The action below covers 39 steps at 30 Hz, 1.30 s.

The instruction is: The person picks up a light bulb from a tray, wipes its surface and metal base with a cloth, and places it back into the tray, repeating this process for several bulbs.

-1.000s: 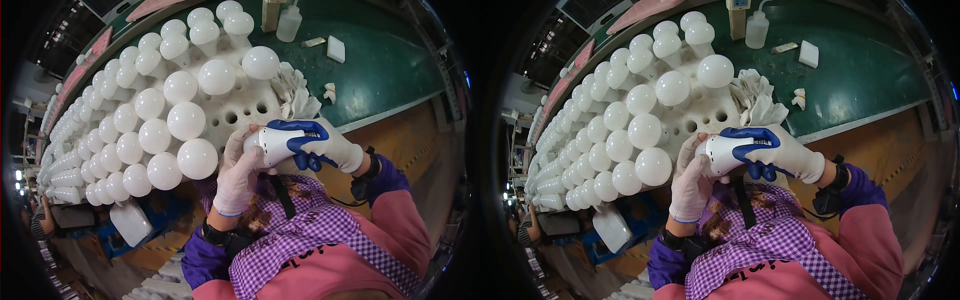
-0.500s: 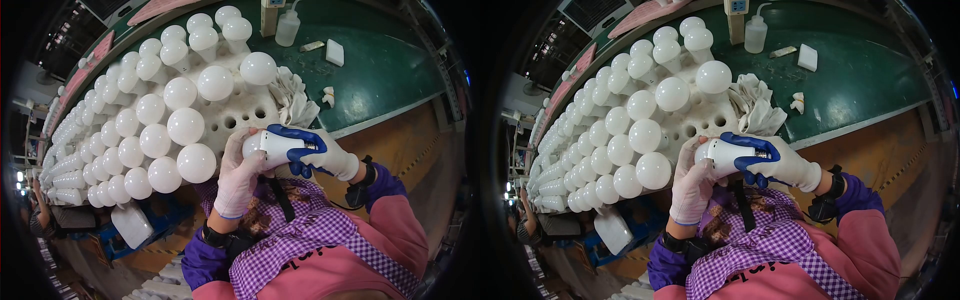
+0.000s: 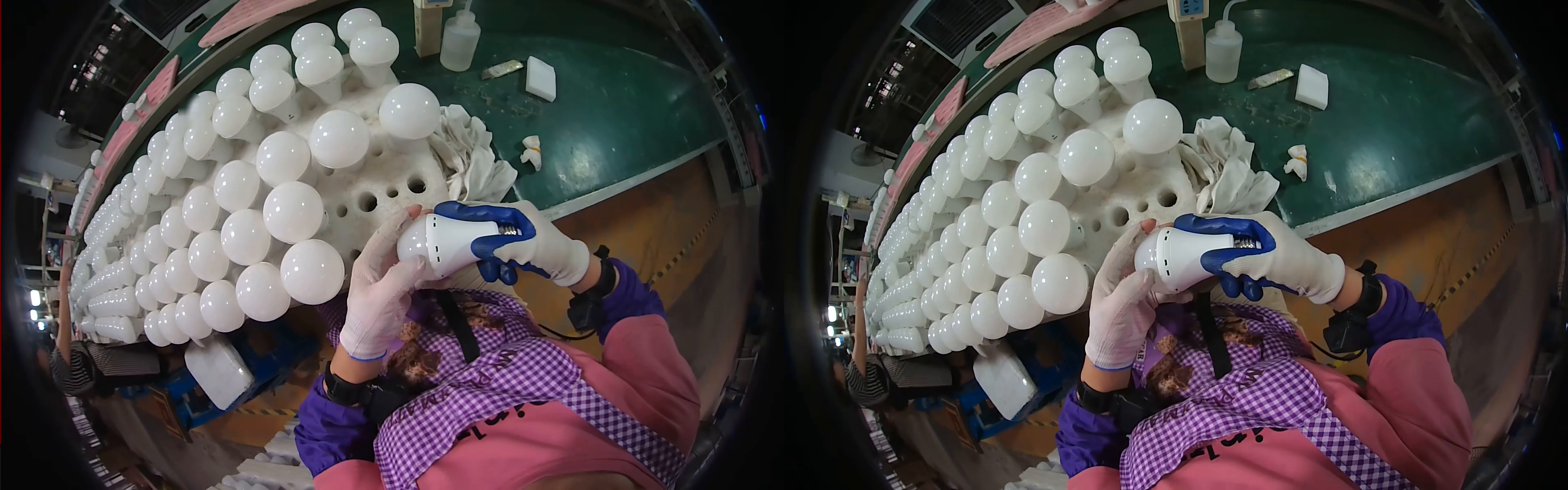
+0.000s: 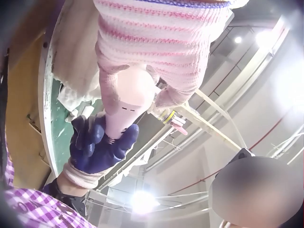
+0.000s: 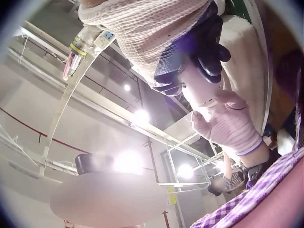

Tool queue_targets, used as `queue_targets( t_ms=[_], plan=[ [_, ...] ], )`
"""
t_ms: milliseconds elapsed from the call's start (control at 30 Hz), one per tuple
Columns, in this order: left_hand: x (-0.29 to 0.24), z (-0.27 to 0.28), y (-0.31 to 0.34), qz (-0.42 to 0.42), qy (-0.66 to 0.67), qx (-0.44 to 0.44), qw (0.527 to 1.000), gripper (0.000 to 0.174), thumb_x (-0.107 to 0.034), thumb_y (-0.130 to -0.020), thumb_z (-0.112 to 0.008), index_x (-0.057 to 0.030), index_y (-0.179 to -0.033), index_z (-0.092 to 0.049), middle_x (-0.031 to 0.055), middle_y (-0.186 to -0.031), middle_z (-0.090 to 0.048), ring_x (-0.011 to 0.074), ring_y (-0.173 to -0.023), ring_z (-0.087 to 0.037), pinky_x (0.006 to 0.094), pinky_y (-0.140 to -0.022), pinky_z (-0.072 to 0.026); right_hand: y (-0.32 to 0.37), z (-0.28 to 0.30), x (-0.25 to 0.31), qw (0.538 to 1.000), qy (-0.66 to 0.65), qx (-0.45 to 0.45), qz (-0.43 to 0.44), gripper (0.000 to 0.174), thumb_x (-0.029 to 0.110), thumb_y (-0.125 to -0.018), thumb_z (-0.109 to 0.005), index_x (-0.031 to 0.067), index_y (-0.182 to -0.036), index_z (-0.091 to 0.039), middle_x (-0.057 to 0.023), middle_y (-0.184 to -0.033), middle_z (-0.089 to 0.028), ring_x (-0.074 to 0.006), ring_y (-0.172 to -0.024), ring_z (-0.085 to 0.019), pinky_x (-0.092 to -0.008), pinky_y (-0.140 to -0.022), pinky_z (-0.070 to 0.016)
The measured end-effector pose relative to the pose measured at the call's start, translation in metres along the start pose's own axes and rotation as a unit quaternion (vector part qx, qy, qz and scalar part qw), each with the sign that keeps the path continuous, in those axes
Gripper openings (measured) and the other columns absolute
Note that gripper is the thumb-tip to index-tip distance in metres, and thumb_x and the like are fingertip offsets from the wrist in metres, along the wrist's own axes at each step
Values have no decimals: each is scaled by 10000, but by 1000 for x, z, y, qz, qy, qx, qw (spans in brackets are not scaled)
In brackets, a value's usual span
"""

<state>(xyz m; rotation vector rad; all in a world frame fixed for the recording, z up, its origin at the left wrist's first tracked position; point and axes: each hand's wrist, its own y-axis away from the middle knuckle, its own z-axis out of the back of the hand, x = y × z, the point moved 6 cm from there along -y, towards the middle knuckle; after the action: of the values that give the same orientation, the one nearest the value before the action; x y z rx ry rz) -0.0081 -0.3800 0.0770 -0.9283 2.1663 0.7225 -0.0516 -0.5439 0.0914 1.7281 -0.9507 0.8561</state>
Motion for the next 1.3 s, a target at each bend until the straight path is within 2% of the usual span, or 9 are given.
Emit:
queue_targets(
  t_ms=[633, 767, 800, 867, 900, 933, 1067, 1167, 1300],
  plan=[
    [-2, -1, -3, -27, -84, 18, 996, 795, -95, -750, -722, 22, -1424, -318, 190, -1350, -457, 278, -1144, -550, 347, -772, -566, -3, 2, -2, 999, -41, -17, -28, 493, 190, -880, -593, 13, -1331, -499, -67, -796, -642, -99, -541, -603, -189, -427, -458],
    [-5, -1, -2, -76, -192, 0, 978, 869, -90, -719, -751, 15, -1442, -280, 167, -1345, -442, 250, -1165, -513, 355, -909, -487, -5, -2, -7, 995, -88, -4, -45, 474, 271, -926, -561, 13, -1319, -501, -82, -781, -641, -93, -520, -596, -202, -460, -474],
    [-6, -3, -4, -120, -266, 2, 957, 884, -67, -702, -749, 26, -1441, -273, 159, -1346, -430, 239, -1181, -494, 355, -968, -445, -4, -2, -9, 997, -67, 28, -25, 441, 278, -944, -544, 30, -1307, -517, -116, -876, -655, -96, -588, -625, -213, -508, -495],
    [-7, -1, -3, -138, -318, -45, 937, 841, -72, -682, -755, 20, -1391, -311, 146, -1306, -437, 218, -1154, -492, 350, -979, -421, -21, 12, -17, 937, 172, 36, 302, 422, 265, -953, -525, 43, -1312, -516, -130, -992, -650, -110, -683, -649, -236, -580, -519],
    [-9, -3, -2, -133, -322, -51, 936, 813, -66, -684, -750, 20, -1373, -328, 146, -1296, -441, 220, -1147, -493, 350, -983, -417, -27, 21, -27, 921, 246, 14, 303, 407, 232, -957, -506, 43, -1318, -510, -124, -1080, -634, -134, -774, -657, -259, -679, -534],
    [-11, -2, -2, -128, -327, -60, 934, 784, -60, -686, -745, 21, -1354, -344, 145, -1286, -444, 221, -1141, -494, 351, -986, -413, -1, 16, -5, 997, 36, 37, 57, 489, 278, -920, -567, 40, -1342, -499, -60, -1094, -633, -63, -864, -580, -218, -737, -485],
    [-20, 1, -1, -186, -410, -81, 889, 745, -47, -689, -739, 19, -1329, -364, 148, -1269, -453, 228, -1143, -489, 350, -995, -403, 28, 84, 35, 837, 324, -346, 273, 468, 41, -792, -600, 43, -1259, -570, -55, -933, -666, -100, -783, -600, -253, -701, -481],
    [-21, 8, -4, -221, -515, -98, 822, 725, -36, -697, -732, 22, -1323, -372, 154, -1266, -464, 240, -1158, -482, 352, -1010, -389, 31, 135, 26, 766, 412, -420, 260, 432, 63, -780, -634, 27, -1208, -592, -114, -939, -672, -186, -829, -640, -294, -755, -494],
    [-19, 8, -5, -184, -469, -114, 856, 715, -36, -702, -729, 22, -1321, -376, 152, -1273, -461, 242, -1157, -484, 356, -1014, -384, 34, 151, 22, 722, 461, -463, 227, 376, 244, -770, -711, 35, -1073, -633, -143, -939, -637, -334, -872, -624, -389, -772, -498]
  ],
)
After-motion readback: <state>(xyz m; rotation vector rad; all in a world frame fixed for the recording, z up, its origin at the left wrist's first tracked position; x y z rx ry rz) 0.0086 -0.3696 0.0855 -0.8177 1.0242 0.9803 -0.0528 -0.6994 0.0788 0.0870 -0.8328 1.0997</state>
